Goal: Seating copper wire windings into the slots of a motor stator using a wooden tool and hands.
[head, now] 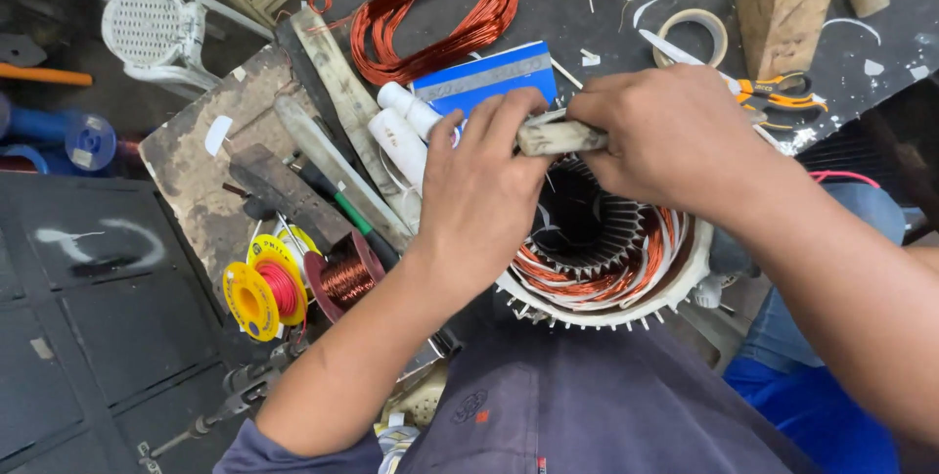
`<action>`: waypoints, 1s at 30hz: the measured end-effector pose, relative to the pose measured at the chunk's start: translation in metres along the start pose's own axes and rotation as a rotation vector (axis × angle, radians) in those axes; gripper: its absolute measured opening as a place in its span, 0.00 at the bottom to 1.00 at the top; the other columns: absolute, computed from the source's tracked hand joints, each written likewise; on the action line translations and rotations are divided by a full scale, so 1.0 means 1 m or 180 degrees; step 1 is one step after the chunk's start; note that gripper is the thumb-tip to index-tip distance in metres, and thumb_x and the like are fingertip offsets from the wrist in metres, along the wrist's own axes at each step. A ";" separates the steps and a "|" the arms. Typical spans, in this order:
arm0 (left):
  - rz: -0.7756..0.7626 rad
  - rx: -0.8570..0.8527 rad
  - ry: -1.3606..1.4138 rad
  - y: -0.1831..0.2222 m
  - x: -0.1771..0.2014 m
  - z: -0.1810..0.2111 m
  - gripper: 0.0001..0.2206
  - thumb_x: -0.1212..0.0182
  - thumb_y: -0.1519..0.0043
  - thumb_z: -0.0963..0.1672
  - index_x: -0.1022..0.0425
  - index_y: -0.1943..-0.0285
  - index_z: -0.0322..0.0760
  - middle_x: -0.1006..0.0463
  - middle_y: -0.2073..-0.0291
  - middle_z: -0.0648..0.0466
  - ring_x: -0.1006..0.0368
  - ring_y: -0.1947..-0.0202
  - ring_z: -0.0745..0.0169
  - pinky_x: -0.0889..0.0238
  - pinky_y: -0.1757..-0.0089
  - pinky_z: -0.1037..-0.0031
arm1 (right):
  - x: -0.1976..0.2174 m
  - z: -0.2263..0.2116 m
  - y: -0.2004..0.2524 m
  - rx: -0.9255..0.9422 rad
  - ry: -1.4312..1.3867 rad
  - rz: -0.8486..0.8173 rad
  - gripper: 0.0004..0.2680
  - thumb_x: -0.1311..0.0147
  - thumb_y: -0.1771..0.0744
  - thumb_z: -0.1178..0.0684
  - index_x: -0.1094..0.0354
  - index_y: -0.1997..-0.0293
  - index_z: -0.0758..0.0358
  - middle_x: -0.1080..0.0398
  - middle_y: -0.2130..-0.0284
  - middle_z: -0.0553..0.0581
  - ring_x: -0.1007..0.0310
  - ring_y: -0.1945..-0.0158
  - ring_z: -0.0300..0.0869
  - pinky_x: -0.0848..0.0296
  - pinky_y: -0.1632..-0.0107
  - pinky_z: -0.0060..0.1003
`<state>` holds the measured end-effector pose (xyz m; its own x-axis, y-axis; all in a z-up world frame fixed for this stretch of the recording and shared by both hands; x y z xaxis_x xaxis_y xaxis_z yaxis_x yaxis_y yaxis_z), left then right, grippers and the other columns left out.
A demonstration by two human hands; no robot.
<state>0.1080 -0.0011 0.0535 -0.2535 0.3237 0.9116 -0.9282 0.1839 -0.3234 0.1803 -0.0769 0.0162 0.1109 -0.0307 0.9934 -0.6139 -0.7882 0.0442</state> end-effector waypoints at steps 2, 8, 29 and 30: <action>-0.0033 0.0026 0.0055 0.000 -0.003 -0.001 0.05 0.42 0.40 0.40 0.21 0.63 0.45 0.32 0.46 0.54 0.34 0.45 0.52 0.43 0.49 0.48 | -0.003 0.000 -0.001 -0.0142 0.0184 -0.0101 0.05 0.49 0.42 0.47 0.35 0.71 0.50 0.30 0.77 0.52 0.27 0.70 0.60 0.33 0.74 0.53; 0.0114 0.0054 0.0449 0.009 -0.001 -0.010 0.04 0.41 0.38 0.42 0.20 0.60 0.41 0.30 0.44 0.52 0.31 0.45 0.49 0.41 0.53 0.52 | 0.002 0.006 0.006 -0.0430 0.0304 -0.0360 0.10 0.51 0.38 0.45 0.29 0.54 0.38 0.25 0.76 0.61 0.24 0.67 0.65 0.28 0.69 0.55; -0.0023 -0.0342 0.0529 -0.003 -0.007 -0.005 0.14 0.40 0.42 0.38 0.19 0.49 0.42 0.32 0.38 0.49 0.36 0.40 0.44 0.38 0.51 0.50 | 0.016 -0.017 0.034 0.0407 0.0675 0.1304 0.04 0.48 0.37 0.57 0.33 0.64 0.52 0.36 0.73 0.48 0.30 0.76 0.49 0.38 0.79 0.44; -0.0038 -0.0392 0.0564 -0.002 -0.010 -0.003 0.14 0.40 0.43 0.38 0.18 0.50 0.43 0.32 0.37 0.51 0.37 0.39 0.45 0.39 0.52 0.50 | 0.012 -0.014 0.033 0.0363 0.0640 0.1227 0.05 0.48 0.38 0.57 0.32 0.63 0.52 0.36 0.74 0.48 0.31 0.77 0.50 0.39 0.81 0.45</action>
<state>0.1134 -0.0018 0.0449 -0.1807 0.4768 0.8602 -0.8878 0.2973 -0.3513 0.1504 -0.0944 0.0313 -0.2699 -0.2242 0.9364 -0.4893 -0.8057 -0.3339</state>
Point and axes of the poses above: each hand's wrist, its own y-axis away from the middle knuckle, its own x-axis out of the back of the hand, z = x × y, the point moved 10 cm from there along -y, towards the middle knuckle
